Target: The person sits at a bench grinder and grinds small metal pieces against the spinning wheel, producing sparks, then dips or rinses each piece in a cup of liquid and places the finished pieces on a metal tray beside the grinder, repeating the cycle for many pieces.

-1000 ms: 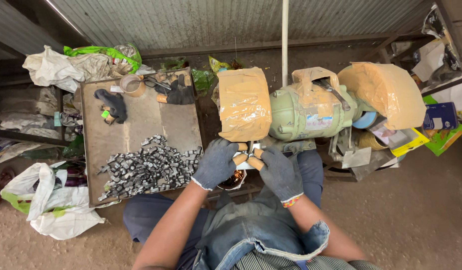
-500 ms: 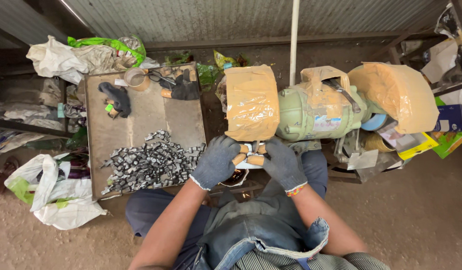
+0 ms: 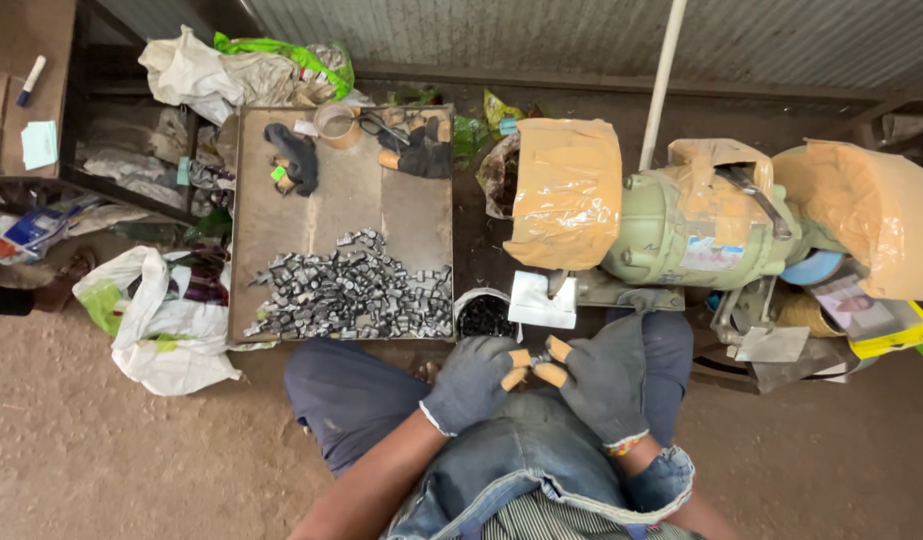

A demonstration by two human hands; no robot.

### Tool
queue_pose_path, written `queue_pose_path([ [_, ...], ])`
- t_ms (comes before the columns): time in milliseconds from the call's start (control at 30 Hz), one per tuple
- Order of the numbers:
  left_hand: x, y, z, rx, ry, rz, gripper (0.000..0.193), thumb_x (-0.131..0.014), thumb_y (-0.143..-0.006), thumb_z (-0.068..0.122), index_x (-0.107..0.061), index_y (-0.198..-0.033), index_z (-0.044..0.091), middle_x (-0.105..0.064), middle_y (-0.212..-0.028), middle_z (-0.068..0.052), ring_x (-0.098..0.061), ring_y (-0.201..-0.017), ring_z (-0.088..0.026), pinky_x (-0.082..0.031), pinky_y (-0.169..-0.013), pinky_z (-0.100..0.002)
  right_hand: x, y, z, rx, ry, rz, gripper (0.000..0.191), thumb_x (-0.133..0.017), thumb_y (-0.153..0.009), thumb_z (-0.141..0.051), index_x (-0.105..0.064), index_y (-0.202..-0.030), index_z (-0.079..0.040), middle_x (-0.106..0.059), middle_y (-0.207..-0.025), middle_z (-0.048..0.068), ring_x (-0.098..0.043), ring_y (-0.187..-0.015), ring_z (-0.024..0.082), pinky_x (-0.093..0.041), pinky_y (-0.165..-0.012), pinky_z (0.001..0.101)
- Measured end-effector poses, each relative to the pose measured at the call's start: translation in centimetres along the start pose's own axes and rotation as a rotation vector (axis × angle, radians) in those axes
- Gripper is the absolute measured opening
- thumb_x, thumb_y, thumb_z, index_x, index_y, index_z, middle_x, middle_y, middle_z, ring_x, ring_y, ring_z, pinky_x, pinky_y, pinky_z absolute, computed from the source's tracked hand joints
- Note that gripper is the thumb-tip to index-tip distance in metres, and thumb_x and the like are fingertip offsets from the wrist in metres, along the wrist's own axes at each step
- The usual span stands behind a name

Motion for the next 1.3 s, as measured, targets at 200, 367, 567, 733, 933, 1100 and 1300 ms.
queue_pose_path([
  [200,3.0,-0.2,-6.7,0.657,-0.310,-0.151,0.041,-0.071,-0.084,0.025,-0.064,-0.119,0.005,-0.061,-0.124,-0.018,-0.063,-0.100,-0.040,-0.049,-0.084,-0.053,-3.1,1.7,2.3,-0.141,-0.059,-0.086,0.034,-0.072,-0.087,-0.032,-0.072,-0.103,-0.002,-0.070,-0.095,0.014,-0.068,-0.087,0.034,-0.052,-0.074,0.0427],
  [367,3.5,0.1,-8.6,0.558,-0.319,-0.198,0.027,-0.066,-0.089,0.014,-0.068,-0.115,0.012,-0.065,-0.129,-0.010,-0.067,-0.102,-0.036,-0.052,-0.088,-0.048,-2.5,1.6,2.1,-0.173,-0.141,-0.064,0.036,-0.074,-0.086,-0.032,-0.073,-0.106,-0.002,-0.070,-0.095,0.014,-0.068,-0.087,0.034,-0.052,-0.073,0.0421],
  [567,3.1,-0.1,-7.8,0.546,-0.266,-0.121,0.024,-0.069,-0.086,0.017,-0.070,-0.110,0.012,-0.072,-0.110,-0.009,-0.071,-0.103,-0.033,-0.055,-0.087,-0.046,-0.2,0.7,-0.4,-0.181,-0.162,-0.104,0.039,-0.075,-0.085,-0.034,-0.073,-0.111,-0.004,-0.070,-0.098,0.014,-0.069,-0.091,0.031,-0.053,-0.075,0.0406],
  [733,2.2,0.4,-3.3,0.742,0.513,0.128,0.025,-0.072,-0.090,0.022,-0.070,-0.110,0.006,-0.078,-0.100,-0.013,-0.075,-0.093,-0.030,-0.058,-0.081,-0.037,1.7,-0.5,-3.1,0.142,-0.077,-0.020,0.050,-0.075,-0.084,-0.033,-0.069,-0.126,-0.007,-0.068,-0.107,0.016,-0.067,-0.093,0.035,-0.053,-0.076,0.0421],
  [933,2.9,-3.3,1.6,0.404,0.566,0.239,0.036,-0.076,-0.089,0.023,-0.068,-0.117,0.003,-0.071,-0.111,-0.017,-0.071,-0.101,-0.036,-0.055,-0.086,-0.041,3.4,-1.9,-1.4,0.036,0.041,0.121,0.032,-0.073,-0.088,-0.023,-0.070,-0.116,-0.008,-0.069,-0.109,0.015,-0.068,-0.095,0.036,-0.054,-0.080,0.0447],
  [1100,3.2,-8.1,0.7,0.083,0.028,0.136,0.032,-0.076,-0.082,0.026,-0.072,-0.108,0.008,-0.069,-0.106,-0.014,-0.063,-0.102,-0.037,-0.049,-0.087,-0.049,3.6,-2.7,0.0,-0.140,0.016,0.216,0.029,-0.076,-0.087,-0.027,-0.073,-0.110,-0.009,-0.068,-0.108,0.018,-0.068,-0.095,0.038,-0.054,-0.078,0.0449],
  [1300,1.3,-9.5,-1.7,0.011,0.016,-0.095,0.025,-0.071,-0.090,0.026,-0.072,-0.107,0.009,-0.066,-0.101,-0.015,-0.062,-0.101,-0.037,-0.048,-0.088,-0.049,2.8,-4.1,1.5,-0.152,-0.071,0.178,0.031,-0.075,-0.087,-0.029,-0.074,-0.112,-0.012,-0.069,-0.108,0.015,-0.069,-0.097,0.034,-0.055,-0.080,0.0428],
])
Point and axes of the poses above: each hand's wrist, its own y-axis away from the middle knuckle, its own x-axis out of the back of the hand, z = x × y, the point moved 4 cm from there along -y, towards the middle knuckle
